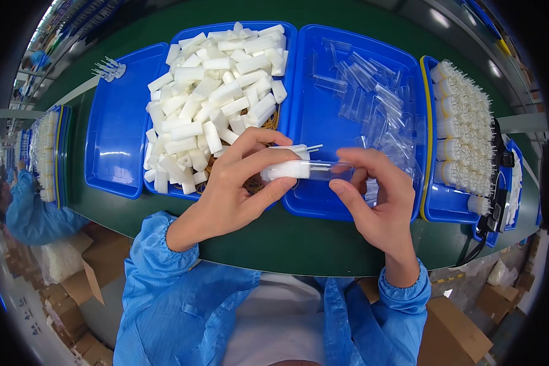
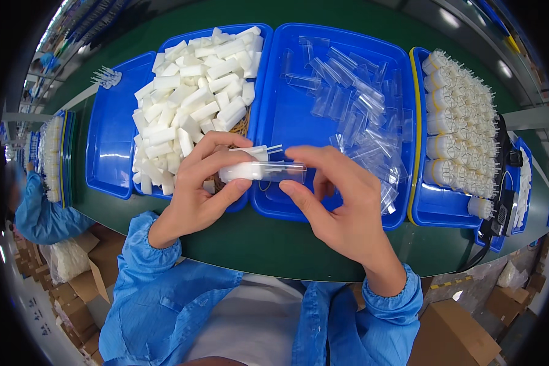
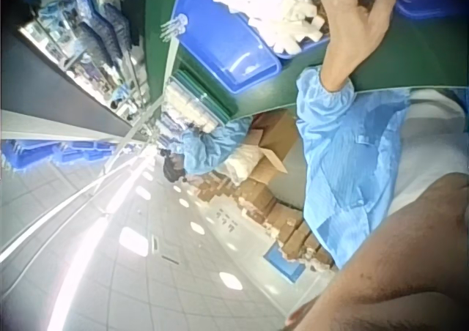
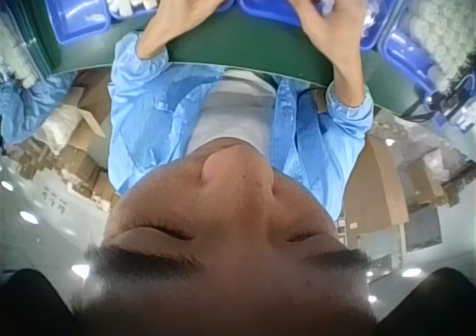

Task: The person assembles modular components by fitting white foam cylinders and clear plastic tubes onto the prongs of a plastic base and securing the completed bundle with a rubber band.

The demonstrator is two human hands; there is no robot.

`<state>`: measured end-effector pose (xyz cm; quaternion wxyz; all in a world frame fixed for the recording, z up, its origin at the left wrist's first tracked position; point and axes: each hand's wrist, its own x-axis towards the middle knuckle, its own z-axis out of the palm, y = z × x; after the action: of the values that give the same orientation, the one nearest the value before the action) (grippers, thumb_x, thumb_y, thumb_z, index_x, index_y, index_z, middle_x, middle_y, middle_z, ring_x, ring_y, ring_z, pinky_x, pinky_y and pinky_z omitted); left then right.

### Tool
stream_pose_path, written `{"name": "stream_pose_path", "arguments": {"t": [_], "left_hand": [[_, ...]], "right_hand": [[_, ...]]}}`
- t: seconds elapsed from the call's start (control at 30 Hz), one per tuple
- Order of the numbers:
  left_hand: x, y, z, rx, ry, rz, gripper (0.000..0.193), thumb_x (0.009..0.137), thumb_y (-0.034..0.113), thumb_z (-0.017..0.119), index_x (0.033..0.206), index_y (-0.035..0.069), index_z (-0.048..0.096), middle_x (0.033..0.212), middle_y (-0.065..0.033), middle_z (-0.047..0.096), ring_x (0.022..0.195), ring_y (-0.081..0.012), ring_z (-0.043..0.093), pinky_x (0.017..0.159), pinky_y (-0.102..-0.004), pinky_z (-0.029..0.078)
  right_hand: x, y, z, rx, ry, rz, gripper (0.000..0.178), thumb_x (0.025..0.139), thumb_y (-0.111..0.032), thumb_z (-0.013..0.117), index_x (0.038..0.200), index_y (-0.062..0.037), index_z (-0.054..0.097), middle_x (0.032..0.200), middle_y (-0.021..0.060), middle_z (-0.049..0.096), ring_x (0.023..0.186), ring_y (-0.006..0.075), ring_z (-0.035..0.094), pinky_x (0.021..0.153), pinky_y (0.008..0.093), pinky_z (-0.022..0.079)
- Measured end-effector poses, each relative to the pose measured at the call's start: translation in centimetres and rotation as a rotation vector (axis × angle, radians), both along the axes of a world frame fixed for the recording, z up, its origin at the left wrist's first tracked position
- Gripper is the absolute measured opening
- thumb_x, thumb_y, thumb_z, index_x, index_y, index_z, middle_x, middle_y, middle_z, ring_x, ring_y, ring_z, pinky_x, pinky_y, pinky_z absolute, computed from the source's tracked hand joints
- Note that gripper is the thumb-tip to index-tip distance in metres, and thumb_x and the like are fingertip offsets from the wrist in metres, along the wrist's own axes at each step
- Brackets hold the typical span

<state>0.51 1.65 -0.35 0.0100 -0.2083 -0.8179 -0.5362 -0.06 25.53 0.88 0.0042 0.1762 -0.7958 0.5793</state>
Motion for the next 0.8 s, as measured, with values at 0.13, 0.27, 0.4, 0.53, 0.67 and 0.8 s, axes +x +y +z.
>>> {"name": "stream_pose_path", "arguments": {"t": [0.13, 0.27, 0.4, 0.53, 0.67, 0.8], "left_hand": [[0.06, -0.04, 0.29, -0.019, -0.061, -0.006, 0.024, 0.086, 0.004, 0.071, 0.110, 0.001, 0.070, 0.121, -0.0132, 0.060, 0.104, -0.0224, 0.063, 0.078, -0.0296, 0.054], [0.03, -0.21, 0.24, -0.016, -0.050, -0.009, 0.024, 0.086, 0.005, 0.072, 0.110, 0.002, 0.071, 0.120, -0.0133, 0.061, 0.104, -0.0234, 0.063, 0.079, -0.0308, 0.054], [-0.14, -0.31, 0.28, -0.029, -0.040, -0.015, 0.025, 0.085, 0.005, 0.073, 0.110, 0.002, 0.071, 0.121, -0.0136, 0.061, 0.104, -0.0239, 0.064, 0.080, -0.0313, 0.053], [-0.26, -0.60, 0.50, -0.035, -0.063, -0.059, 0.025, 0.086, 0.004, 0.073, 0.110, 0.002, 0.071, 0.121, -0.0137, 0.061, 0.102, -0.0233, 0.065, 0.080, -0.0313, 0.054], [-0.15, -0.62, 0.54, 0.012, -0.118, -0.085, 0.024, 0.087, 0.004, 0.072, 0.111, 0.002, 0.071, 0.123, -0.0143, 0.060, 0.095, -0.0197, 0.067, 0.074, -0.0281, 0.053], [-0.16, -0.59, 0.43, 0.025, -0.095, -0.083, 0.024, 0.088, 0.004, 0.072, 0.111, 0.002, 0.071, 0.123, -0.0145, 0.060, 0.091, -0.0180, 0.067, 0.071, -0.0262, 0.052]], "right_hand": [[-0.14, -0.05, 0.30, 0.051, 0.103, 0.078, 0.030, 0.078, -0.001, 0.080, 0.108, -0.0023, 0.072, 0.093, 0.0087, 0.069, 0.062, 0.0119, 0.058, 0.055, 0.0252, 0.046], [-0.31, -0.07, 0.47, 0.058, 0.119, 0.068, 0.030, 0.076, -0.001, 0.082, 0.104, -0.0010, 0.073, 0.093, 0.0090, 0.067, 0.072, 0.0147, 0.062, 0.059, 0.0264, 0.049], [-0.38, 0.11, 0.41, 0.126, 0.167, 0.081, 0.030, 0.075, 0.000, 0.082, 0.103, -0.0006, 0.073, 0.094, 0.0093, 0.066, 0.075, 0.0156, 0.063, 0.061, 0.0258, 0.049], [-0.37, 0.19, 0.22, 0.081, 0.206, 0.066, 0.031, 0.074, 0.001, 0.083, 0.103, 0.0002, 0.073, 0.092, 0.0100, 0.066, 0.073, 0.0147, 0.062, 0.062, 0.0254, 0.050], [-0.21, 0.12, -0.11, -0.013, 0.114, 0.046, 0.031, 0.074, 0.001, 0.083, 0.103, 0.0004, 0.074, 0.090, 0.0097, 0.066, 0.072, 0.0131, 0.061, 0.062, 0.0249, 0.049], [-0.38, 0.16, -0.35, -0.030, 0.076, 0.057, 0.031, 0.074, 0.001, 0.083, 0.104, 0.0001, 0.074, 0.090, 0.0090, 0.066, 0.071, 0.0121, 0.060, 0.063, 0.0243, 0.049]]}}
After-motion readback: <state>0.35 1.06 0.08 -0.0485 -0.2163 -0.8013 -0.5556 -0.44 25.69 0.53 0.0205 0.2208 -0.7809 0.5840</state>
